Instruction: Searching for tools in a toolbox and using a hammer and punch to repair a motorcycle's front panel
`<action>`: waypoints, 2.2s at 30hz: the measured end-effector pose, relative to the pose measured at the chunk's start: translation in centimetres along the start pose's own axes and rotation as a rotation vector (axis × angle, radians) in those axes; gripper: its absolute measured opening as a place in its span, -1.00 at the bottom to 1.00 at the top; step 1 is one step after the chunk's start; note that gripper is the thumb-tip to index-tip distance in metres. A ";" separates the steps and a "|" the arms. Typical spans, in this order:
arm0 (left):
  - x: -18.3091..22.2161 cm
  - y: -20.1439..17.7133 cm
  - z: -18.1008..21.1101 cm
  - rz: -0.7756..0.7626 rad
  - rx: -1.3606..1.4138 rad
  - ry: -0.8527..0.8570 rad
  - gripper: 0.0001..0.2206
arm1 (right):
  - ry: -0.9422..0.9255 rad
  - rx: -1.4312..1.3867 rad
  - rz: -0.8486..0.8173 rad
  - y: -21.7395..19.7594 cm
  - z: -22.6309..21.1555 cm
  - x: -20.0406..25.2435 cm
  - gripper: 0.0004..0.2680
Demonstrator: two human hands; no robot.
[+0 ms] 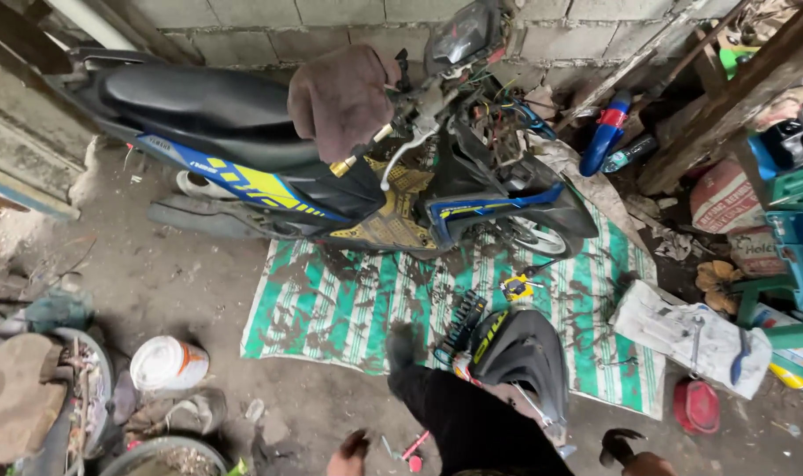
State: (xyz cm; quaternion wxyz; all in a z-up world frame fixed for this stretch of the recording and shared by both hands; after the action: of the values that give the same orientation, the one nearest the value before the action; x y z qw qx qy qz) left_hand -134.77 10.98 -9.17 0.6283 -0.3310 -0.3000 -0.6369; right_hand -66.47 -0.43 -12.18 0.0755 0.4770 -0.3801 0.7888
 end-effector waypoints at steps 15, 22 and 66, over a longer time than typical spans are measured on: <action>-8.9 9.9 42.6 -0.387 -0.642 0.255 -0.54 | -0.271 -0.514 0.027 -11.8 -28.5 5.5 -0.66; -3.7 19.4 58.6 -0.727 -0.221 0.191 -0.55 | -0.226 -0.676 0.060 -13.2 -30.5 14.0 -0.67; -12.4 19.4 61.3 -1.164 -0.872 1.300 -0.69 | 0.036 -1.256 0.344 -24.8 -41.8 34.4 -0.61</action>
State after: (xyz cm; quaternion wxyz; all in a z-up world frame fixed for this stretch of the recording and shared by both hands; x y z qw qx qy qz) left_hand -112.74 66.78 17.05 0.0807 0.0813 0.2506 -0.9613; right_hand -101.88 36.62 18.05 0.2191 0.2610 -0.8385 0.4251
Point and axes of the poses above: each hand's wrist, its own x-axis away from the middle knuckle, its own y-axis out of the palm, z = x × y, the point moved 4 cm from there along -x, towards the middle knuckle, and after that the axes turned 6 degrees about -z, right-handed, at the moved point
